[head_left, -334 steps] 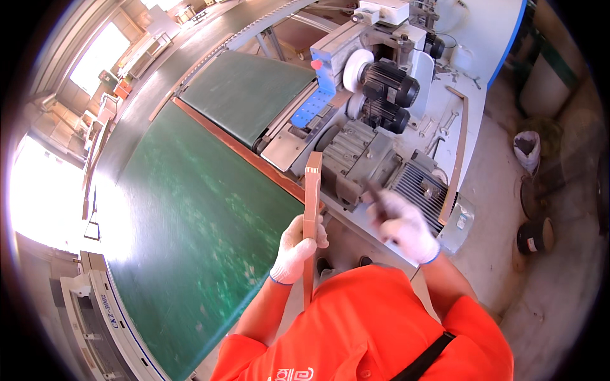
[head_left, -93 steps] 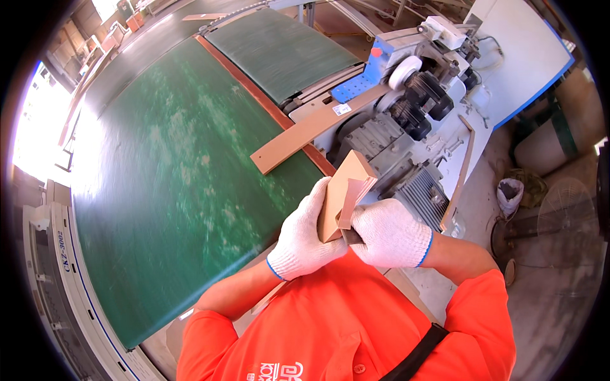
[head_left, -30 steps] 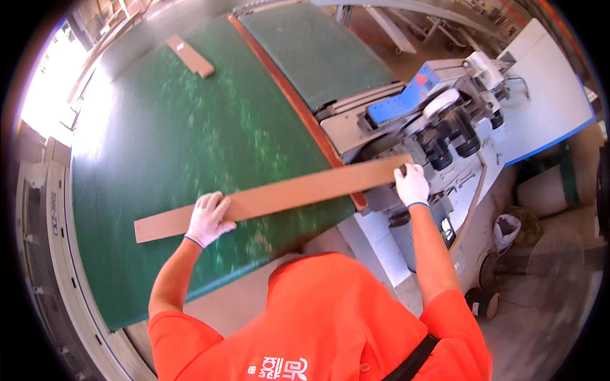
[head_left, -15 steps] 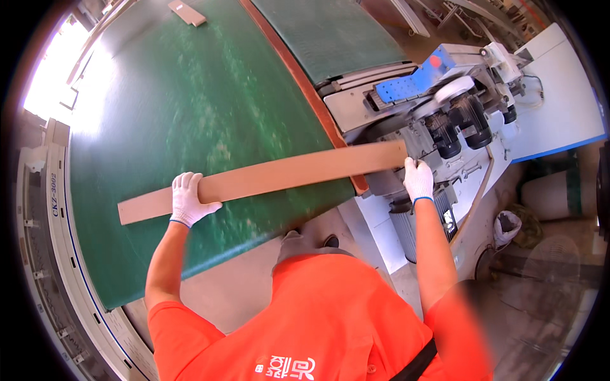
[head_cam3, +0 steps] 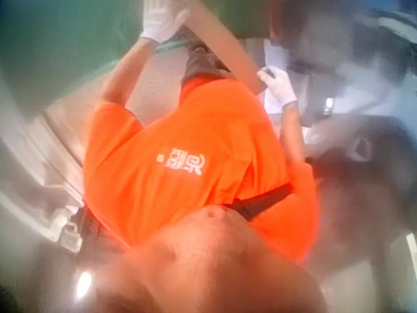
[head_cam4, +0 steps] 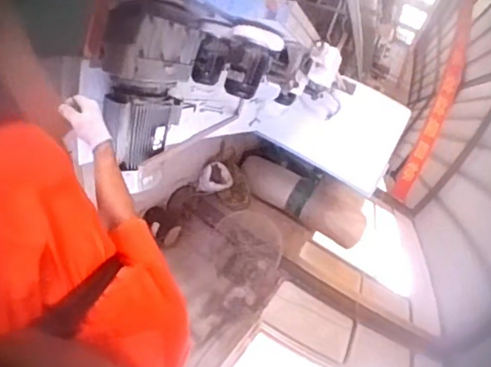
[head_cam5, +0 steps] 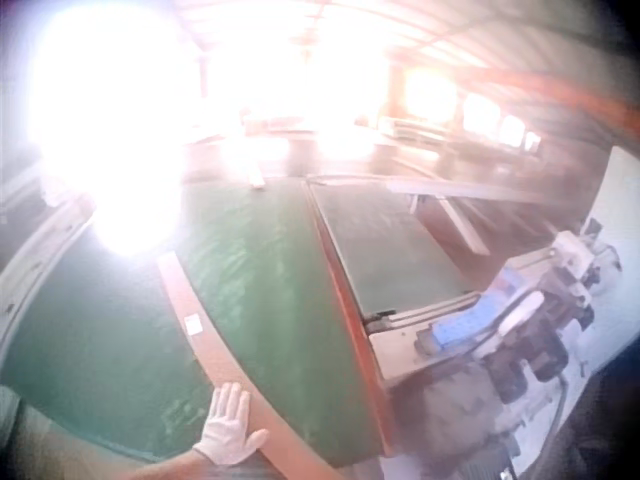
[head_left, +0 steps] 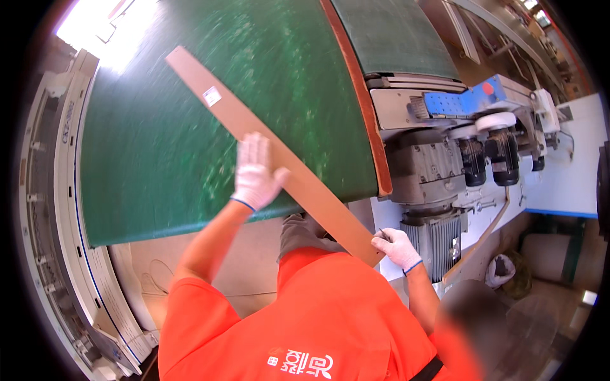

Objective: The person sands the edges of wood panels using a hand sanding block, picking up the panels one at a time and wiping them down.

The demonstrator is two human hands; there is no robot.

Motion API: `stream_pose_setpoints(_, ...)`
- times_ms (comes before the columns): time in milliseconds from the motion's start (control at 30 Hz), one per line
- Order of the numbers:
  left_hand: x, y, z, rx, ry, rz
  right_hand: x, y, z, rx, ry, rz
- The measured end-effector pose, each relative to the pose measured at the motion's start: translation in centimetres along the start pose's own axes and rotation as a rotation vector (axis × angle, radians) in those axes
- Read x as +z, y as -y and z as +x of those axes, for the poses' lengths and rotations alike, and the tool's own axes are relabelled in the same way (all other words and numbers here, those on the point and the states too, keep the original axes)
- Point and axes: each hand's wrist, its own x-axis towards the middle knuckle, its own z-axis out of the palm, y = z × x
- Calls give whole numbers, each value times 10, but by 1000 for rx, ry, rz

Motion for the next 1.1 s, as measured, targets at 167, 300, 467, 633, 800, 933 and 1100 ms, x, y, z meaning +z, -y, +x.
stream_pose_setpoints(167,6,-122,-77,159,95,-311,6,7,1,-13,-18,31)
stream_pose_setpoints(300,39,-150,-139,680,18,-699,10,1,4,-24,-68,78)
stream_pose_setpoints(467,28,-182,-153,-685,365,-1133,22,21,-10,21,-82,-11)
stream_pose_setpoints(633,44,-195,-124,-811,482,-1844,39,42,-29,-141,-315,-619)
stream_pose_setpoints(800,58,-205,-124,-657,646,-1954,50,77,-36,-500,-273,-856)
stream_pose_setpoints(933,63,-218,-133,-676,603,-2012,64,73,-16,-553,-310,-1027)
stream_pose_setpoints(1100,61,-222,-137,-696,709,-1934,81,114,29,-559,-276,-1013)
